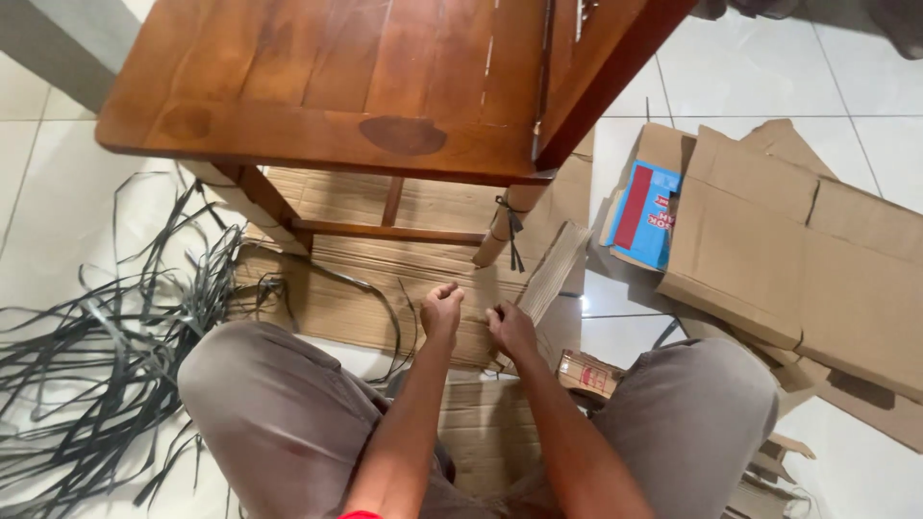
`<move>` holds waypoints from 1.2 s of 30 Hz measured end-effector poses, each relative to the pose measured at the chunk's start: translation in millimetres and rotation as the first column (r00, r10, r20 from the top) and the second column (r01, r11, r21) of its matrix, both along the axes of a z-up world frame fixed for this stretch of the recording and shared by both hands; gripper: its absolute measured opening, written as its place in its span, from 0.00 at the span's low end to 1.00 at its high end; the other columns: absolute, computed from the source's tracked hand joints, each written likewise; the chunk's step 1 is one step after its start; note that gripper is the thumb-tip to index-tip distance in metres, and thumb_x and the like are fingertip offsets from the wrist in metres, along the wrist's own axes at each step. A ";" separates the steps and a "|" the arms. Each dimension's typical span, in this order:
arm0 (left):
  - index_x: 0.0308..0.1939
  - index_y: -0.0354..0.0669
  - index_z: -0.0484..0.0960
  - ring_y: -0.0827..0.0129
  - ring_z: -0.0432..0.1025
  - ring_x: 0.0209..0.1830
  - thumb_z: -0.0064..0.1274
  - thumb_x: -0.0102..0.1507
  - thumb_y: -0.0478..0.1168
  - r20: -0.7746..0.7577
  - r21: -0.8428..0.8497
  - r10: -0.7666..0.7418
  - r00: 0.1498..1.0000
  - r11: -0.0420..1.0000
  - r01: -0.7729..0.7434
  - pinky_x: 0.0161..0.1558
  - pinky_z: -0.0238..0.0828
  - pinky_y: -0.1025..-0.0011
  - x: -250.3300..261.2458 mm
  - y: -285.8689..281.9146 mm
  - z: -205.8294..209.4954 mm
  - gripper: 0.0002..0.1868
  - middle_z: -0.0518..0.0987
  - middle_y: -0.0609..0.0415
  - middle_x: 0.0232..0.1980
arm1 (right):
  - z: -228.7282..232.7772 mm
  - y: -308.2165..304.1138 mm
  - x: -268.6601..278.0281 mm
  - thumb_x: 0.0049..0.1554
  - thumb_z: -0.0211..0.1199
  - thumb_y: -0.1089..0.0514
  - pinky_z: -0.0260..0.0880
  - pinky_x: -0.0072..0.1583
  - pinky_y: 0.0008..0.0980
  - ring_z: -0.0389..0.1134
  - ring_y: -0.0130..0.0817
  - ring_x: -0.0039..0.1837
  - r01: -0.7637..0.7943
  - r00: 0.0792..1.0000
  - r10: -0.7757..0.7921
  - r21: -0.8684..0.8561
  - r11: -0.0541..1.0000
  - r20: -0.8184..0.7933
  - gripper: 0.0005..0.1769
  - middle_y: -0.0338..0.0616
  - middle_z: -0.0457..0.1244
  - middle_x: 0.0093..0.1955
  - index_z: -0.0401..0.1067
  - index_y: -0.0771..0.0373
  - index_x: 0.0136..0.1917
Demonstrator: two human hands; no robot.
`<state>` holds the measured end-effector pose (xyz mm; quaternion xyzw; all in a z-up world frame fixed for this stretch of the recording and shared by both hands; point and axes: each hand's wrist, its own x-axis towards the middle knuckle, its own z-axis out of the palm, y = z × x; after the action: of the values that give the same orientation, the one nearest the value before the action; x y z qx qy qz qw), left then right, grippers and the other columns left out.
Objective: Wrapping a wooden chair leg with cardboard and securing it with plastic straps
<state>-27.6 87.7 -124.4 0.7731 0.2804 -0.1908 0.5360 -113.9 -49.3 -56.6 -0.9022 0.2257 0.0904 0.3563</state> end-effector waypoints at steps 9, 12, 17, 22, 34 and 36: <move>0.57 0.62 0.85 0.46 0.69 0.65 0.53 0.55 0.49 -0.207 0.415 -0.297 0.932 0.836 0.358 0.60 0.70 0.42 -50.5 57.7 -68.4 0.25 0.67 0.54 0.67 | 28.2 39.2 17.4 0.59 0.59 0.43 0.71 0.63 0.47 0.73 0.45 0.59 -0.041 0.990 0.052 0.090 0.995 -0.134 0.14 0.38 0.74 0.46 0.80 0.47 0.52; 0.44 0.38 0.86 0.49 0.70 0.57 0.51 0.59 0.43 -0.147 0.544 -0.435 0.888 0.714 0.440 0.56 0.68 0.50 -69.4 60.7 15.6 0.16 0.77 0.43 0.54 | 17.6 44.7 21.3 0.57 0.60 0.41 0.72 0.63 0.45 0.74 0.40 0.59 -0.053 0.988 0.064 0.079 0.995 -0.143 0.14 0.33 0.74 0.45 0.79 0.45 0.52; 0.50 0.46 0.85 0.57 0.68 0.66 0.42 0.63 0.41 -0.220 0.514 -0.281 0.934 0.781 0.356 0.65 0.65 0.51 -66.9 64.5 24.8 0.17 0.79 0.54 0.57 | 20.1 57.5 26.5 0.58 0.59 0.41 0.68 0.66 0.44 0.74 0.39 0.60 -0.067 0.983 0.080 0.082 0.994 -0.166 0.14 0.32 0.74 0.44 0.80 0.43 0.51; 0.53 0.61 0.87 0.50 0.78 0.58 0.46 0.64 0.48 -0.023 0.371 -0.152 0.988 0.916 0.150 0.54 0.76 0.53 -54.5 92.2 -7.4 0.17 0.85 0.47 0.50 | 9.7 64.1 31.9 0.58 0.58 0.39 0.69 0.66 0.43 0.74 0.36 0.59 -0.071 0.980 0.084 0.079 0.994 -0.178 0.15 0.29 0.74 0.43 0.80 0.42 0.52; 0.47 0.63 0.87 0.55 0.69 0.66 0.52 0.59 0.44 -0.038 0.411 -0.327 0.944 0.856 0.314 0.61 0.73 0.51 -74.6 107.5 19.7 0.14 0.74 0.61 0.65 | 5.4 76.1 32.0 0.57 0.60 0.41 0.69 0.66 0.48 0.73 0.43 0.61 -0.080 0.982 0.096 0.102 0.992 -0.163 0.17 0.36 0.74 0.44 0.80 0.47 0.53; 0.56 0.52 0.84 0.52 0.67 0.67 0.51 0.60 0.42 -0.077 0.431 -0.353 0.933 0.832 0.350 0.63 0.72 0.46 -74.0 105.8 13.5 0.19 0.70 0.55 0.67 | 3.9 77.0 31.1 0.57 0.59 0.40 0.69 0.66 0.47 0.73 0.40 0.60 -0.064 0.980 0.080 0.090 0.994 -0.182 0.16 0.33 0.74 0.43 0.80 0.44 0.53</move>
<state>-101.6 193.5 -110.9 0.9123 0.1676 -0.2156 0.3052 -82.8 27.7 -52.7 -0.8817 0.2211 0.1962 0.3678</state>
